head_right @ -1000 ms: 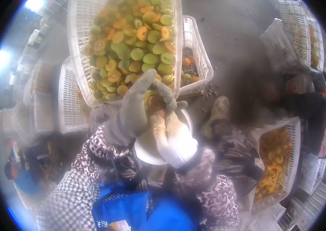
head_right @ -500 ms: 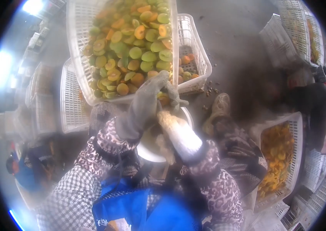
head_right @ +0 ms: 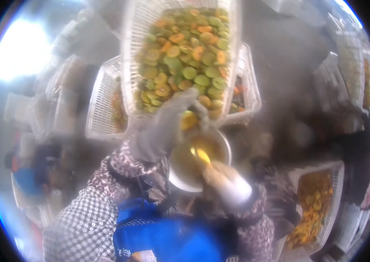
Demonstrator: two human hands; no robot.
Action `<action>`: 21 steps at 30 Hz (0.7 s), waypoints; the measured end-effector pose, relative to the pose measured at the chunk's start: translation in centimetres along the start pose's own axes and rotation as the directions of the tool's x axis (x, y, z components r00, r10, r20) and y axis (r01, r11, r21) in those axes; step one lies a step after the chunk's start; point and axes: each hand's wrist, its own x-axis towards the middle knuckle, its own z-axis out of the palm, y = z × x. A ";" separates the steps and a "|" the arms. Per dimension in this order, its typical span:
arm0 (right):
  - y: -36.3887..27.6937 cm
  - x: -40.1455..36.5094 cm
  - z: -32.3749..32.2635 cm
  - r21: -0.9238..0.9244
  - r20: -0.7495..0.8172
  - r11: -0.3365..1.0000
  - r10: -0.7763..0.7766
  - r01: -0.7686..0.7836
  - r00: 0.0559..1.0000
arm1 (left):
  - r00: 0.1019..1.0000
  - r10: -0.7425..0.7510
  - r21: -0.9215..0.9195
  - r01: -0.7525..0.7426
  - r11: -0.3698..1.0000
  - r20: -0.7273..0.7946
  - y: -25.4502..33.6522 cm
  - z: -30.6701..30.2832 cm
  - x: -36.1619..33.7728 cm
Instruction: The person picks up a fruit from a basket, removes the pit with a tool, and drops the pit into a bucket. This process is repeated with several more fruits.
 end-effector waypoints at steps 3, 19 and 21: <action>2.8 1.4 0.7 -0.960 -0.262 0.160 -0.231 -0.229 0.937 | 0.876 -0.284 -0.116 0.260 0.959 -0.390 1.2 -6.2 -1.5; 2.4 4.3 0.3 -0.957 -0.277 0.203 -0.422 -0.208 0.863 | 0.937 -0.333 0.917 0.224 0.330 -0.109 -7.9 -9.5 2.2; 0.4 4.5 2.8 -0.951 -0.250 0.287 -0.481 -0.118 0.841 | 0.921 -0.371 0.929 0.234 0.287 -0.117 -6.7 -8.6 1.8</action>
